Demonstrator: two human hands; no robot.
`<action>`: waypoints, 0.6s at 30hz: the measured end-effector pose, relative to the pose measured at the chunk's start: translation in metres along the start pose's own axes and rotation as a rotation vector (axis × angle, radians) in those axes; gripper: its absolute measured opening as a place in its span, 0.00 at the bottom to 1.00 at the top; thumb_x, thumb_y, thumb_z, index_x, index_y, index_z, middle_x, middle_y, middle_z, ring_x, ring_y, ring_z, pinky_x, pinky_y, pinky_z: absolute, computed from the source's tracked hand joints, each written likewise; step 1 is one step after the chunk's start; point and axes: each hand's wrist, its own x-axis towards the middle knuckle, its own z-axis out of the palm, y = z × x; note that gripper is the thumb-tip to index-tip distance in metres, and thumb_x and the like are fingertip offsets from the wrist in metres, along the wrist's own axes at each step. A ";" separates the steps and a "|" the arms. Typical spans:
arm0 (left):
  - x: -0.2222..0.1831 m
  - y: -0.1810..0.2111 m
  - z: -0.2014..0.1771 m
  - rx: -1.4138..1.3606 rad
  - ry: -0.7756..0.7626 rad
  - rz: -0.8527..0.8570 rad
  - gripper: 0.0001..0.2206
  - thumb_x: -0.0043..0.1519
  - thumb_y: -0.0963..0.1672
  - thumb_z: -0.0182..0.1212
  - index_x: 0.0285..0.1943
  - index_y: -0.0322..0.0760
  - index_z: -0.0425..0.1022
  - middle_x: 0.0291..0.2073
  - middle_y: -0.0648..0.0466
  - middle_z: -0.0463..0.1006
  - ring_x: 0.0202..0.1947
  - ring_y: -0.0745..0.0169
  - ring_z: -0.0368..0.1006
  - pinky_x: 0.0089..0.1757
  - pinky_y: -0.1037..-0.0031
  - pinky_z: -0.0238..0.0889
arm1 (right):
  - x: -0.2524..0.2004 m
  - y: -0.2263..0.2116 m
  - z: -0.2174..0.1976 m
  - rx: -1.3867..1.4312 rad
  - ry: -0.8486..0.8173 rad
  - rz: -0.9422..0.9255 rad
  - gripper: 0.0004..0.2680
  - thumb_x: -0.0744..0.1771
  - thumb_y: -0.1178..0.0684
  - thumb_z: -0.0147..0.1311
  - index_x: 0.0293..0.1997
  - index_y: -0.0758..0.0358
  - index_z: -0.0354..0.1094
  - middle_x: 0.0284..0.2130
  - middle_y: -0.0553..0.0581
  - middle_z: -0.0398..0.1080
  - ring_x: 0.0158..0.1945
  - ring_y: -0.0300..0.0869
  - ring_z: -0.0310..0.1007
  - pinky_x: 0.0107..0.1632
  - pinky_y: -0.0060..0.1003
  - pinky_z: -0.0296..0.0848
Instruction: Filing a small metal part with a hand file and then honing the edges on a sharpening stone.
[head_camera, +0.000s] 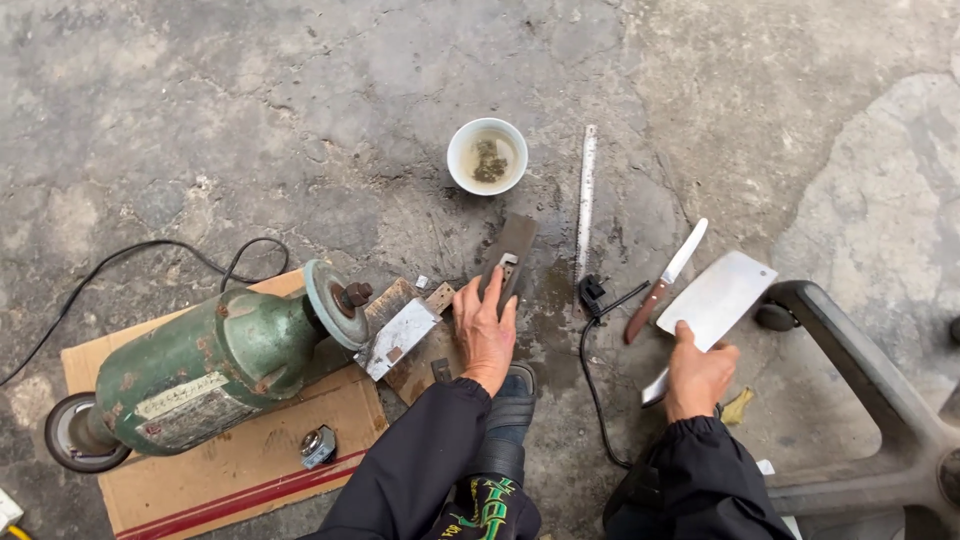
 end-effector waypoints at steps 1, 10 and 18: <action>0.000 0.000 0.002 0.005 -0.030 -0.007 0.26 0.66 0.48 0.72 0.76 0.48 0.76 0.60 0.45 0.77 0.62 0.44 0.71 0.57 0.54 0.70 | 0.006 0.005 0.001 -0.040 0.047 -0.113 0.32 0.66 0.40 0.80 0.68 0.73 0.65 0.54 0.78 0.72 0.61 0.71 0.74 0.64 0.62 0.70; -0.008 0.037 -0.010 -0.190 -0.032 -0.024 0.23 0.73 0.46 0.64 0.78 0.40 0.74 0.57 0.38 0.78 0.60 0.39 0.73 0.53 0.54 0.71 | -0.130 -0.136 -0.004 0.065 -0.498 -0.281 0.09 0.70 0.44 0.64 0.52 0.54 0.84 0.40 0.59 0.84 0.51 0.52 0.84 0.51 0.48 0.79; -0.006 -0.006 -0.004 -0.277 -0.183 -0.100 0.25 0.73 0.44 0.57 0.82 0.48 0.70 0.55 0.46 0.87 0.57 0.46 0.81 0.52 0.57 0.78 | -0.130 -0.152 0.067 0.033 -0.660 -0.262 0.18 0.70 0.42 0.69 0.59 0.66 0.75 0.40 0.62 0.78 0.51 0.57 0.80 0.49 0.59 0.79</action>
